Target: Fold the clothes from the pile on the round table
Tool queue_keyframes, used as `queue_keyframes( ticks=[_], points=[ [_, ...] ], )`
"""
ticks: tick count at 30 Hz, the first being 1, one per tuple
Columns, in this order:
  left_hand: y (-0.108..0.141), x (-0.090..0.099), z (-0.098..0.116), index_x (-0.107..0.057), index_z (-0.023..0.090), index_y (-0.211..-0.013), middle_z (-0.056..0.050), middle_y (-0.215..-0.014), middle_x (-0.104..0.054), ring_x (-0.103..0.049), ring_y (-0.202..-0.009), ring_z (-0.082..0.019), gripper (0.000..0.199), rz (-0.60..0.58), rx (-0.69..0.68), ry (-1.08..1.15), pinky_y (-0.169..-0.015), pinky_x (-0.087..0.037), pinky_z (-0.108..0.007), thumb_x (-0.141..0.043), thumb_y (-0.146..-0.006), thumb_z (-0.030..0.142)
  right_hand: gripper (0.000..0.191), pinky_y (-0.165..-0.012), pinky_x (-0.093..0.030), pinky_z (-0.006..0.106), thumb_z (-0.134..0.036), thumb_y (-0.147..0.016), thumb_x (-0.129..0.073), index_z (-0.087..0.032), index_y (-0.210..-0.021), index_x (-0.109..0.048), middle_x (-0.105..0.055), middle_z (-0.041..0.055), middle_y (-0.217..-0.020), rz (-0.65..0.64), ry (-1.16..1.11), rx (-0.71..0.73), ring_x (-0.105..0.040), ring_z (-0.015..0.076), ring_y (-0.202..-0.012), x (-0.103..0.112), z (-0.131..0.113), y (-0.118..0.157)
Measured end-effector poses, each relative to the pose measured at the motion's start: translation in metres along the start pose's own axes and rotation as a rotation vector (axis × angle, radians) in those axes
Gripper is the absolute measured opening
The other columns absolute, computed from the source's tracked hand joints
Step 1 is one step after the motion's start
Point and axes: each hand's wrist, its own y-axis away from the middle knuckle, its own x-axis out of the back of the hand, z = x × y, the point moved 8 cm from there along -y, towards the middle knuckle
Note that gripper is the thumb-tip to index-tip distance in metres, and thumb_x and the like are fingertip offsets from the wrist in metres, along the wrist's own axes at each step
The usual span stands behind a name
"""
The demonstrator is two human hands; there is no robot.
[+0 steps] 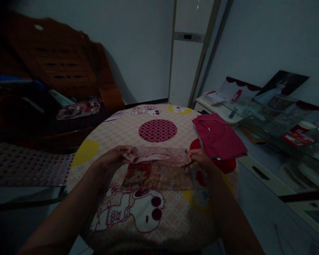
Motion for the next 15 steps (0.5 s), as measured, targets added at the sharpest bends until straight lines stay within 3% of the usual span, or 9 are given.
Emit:
queue_keyframes(
  ticks=[5,8,11,15],
  points=[
    [0.004,-0.002,0.004,-0.06,0.015,-0.078,-0.003,-0.081,-0.07,-0.066,-0.066,-0.013,0.022,-0.006,-0.011,-0.013,-0.059,-0.055,-0.021,-0.079,-0.071,0.021,0.01,-0.067,-0.045,0.028,-0.029,-0.061,-0.063,-0.019,-0.059,-0.066,-0.066,0.0034,-0.067,0.017,-0.021,0.051,-0.06,0.0167,-0.069,0.0,-0.006,0.0],
    [0.015,-0.015,0.01,-0.061,0.015,-0.079,-0.006,-0.084,-0.072,-0.067,-0.064,-0.014,0.025,-0.14,0.012,-0.105,-0.052,-0.053,-0.019,-0.08,-0.074,0.031,0.013,-0.065,-0.047,0.027,-0.031,-0.063,-0.065,-0.019,-0.057,-0.066,-0.068,0.0045,-0.066,-0.071,-0.015,0.049,-0.061,0.0175,-0.069,-0.001,-0.009,0.004],
    [0.024,-0.029,0.003,-0.063,0.013,-0.085,-0.012,-0.087,-0.075,-0.067,-0.057,-0.015,0.032,-0.315,0.132,-0.301,-0.045,-0.048,-0.02,-0.075,-0.08,0.043,0.023,-0.052,-0.044,0.024,-0.036,-0.069,-0.068,-0.016,-0.077,-0.075,-0.07,0.0045,-0.065,-0.259,0.093,-0.111,-0.059,0.014,-0.055,-0.012,0.003,0.012],
    [0.02,-0.027,0.004,-0.063,0.013,-0.083,-0.011,-0.08,-0.074,-0.061,-0.047,-0.011,0.036,-0.288,0.102,-0.387,-0.044,-0.045,-0.02,-0.073,-0.081,0.048,0.043,-0.038,-0.034,0.02,-0.046,-0.076,-0.064,-0.01,-0.098,-0.074,-0.068,0.0028,-0.06,-0.335,0.163,-0.21,-0.051,0.0101,-0.04,-0.023,0.009,0.018]
  ],
)
